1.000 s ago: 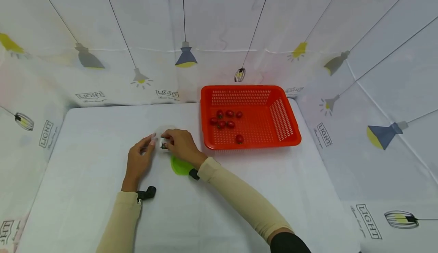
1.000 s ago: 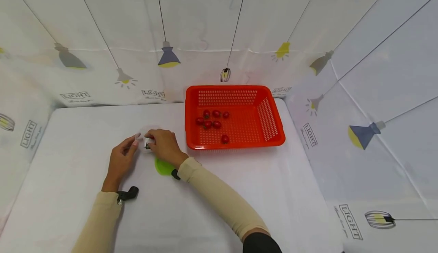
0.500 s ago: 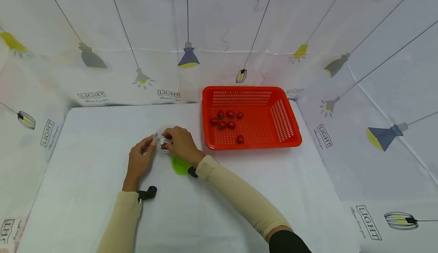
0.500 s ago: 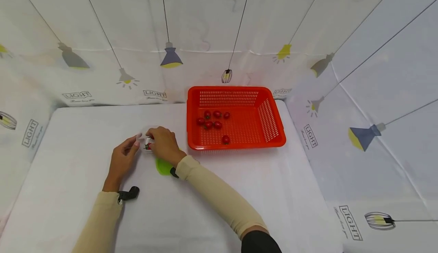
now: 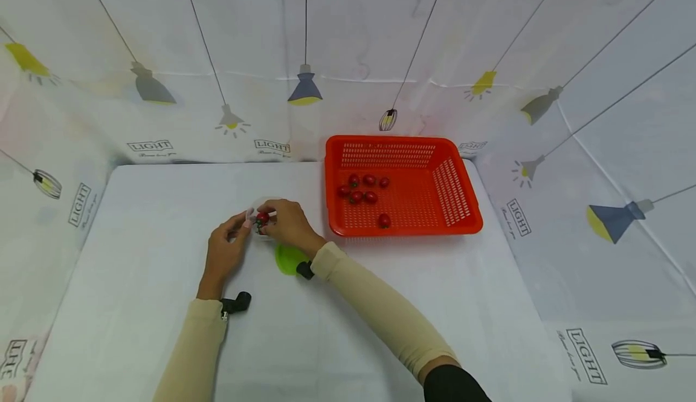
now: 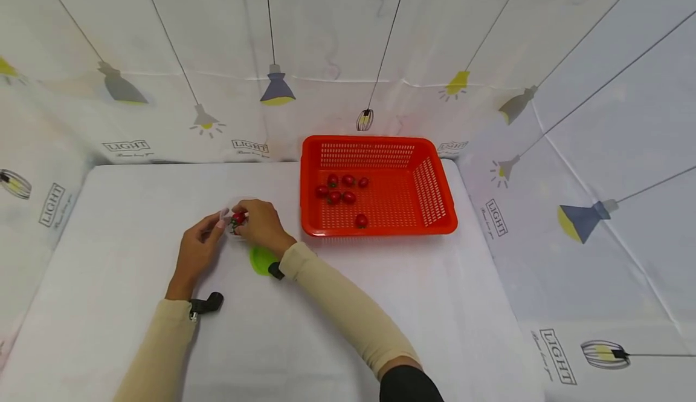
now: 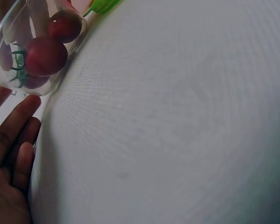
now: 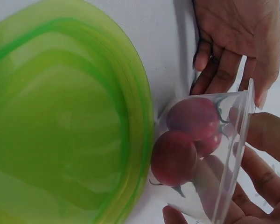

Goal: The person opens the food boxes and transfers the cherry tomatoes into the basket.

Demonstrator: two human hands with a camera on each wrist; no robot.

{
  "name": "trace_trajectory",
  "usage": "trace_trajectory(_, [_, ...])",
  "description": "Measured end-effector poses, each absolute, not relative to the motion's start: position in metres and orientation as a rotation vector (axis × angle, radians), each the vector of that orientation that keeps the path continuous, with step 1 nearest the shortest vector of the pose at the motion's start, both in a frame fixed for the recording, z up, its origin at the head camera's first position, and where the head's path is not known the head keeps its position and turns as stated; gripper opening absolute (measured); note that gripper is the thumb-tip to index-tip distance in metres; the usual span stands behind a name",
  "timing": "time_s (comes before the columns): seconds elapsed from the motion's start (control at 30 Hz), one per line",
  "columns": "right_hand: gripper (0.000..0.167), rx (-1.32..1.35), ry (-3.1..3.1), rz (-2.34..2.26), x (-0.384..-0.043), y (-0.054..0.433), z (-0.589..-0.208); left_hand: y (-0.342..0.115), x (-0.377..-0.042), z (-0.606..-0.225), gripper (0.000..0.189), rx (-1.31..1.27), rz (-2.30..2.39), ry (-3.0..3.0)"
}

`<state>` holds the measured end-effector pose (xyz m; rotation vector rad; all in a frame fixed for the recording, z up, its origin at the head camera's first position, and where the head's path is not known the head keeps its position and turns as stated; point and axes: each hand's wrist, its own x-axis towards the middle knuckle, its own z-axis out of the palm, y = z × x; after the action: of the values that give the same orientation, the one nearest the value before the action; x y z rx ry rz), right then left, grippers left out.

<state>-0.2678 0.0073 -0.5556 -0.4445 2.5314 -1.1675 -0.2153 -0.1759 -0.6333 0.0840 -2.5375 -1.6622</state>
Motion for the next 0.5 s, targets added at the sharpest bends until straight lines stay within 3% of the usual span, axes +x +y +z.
trace_trajectory(0.5, [0.033,-0.335,2.441,-1.371,-0.2670,-0.0016,-0.5615,-0.1780,-0.2177,-0.6373,0.040,0.045,-1.644,-2.509])
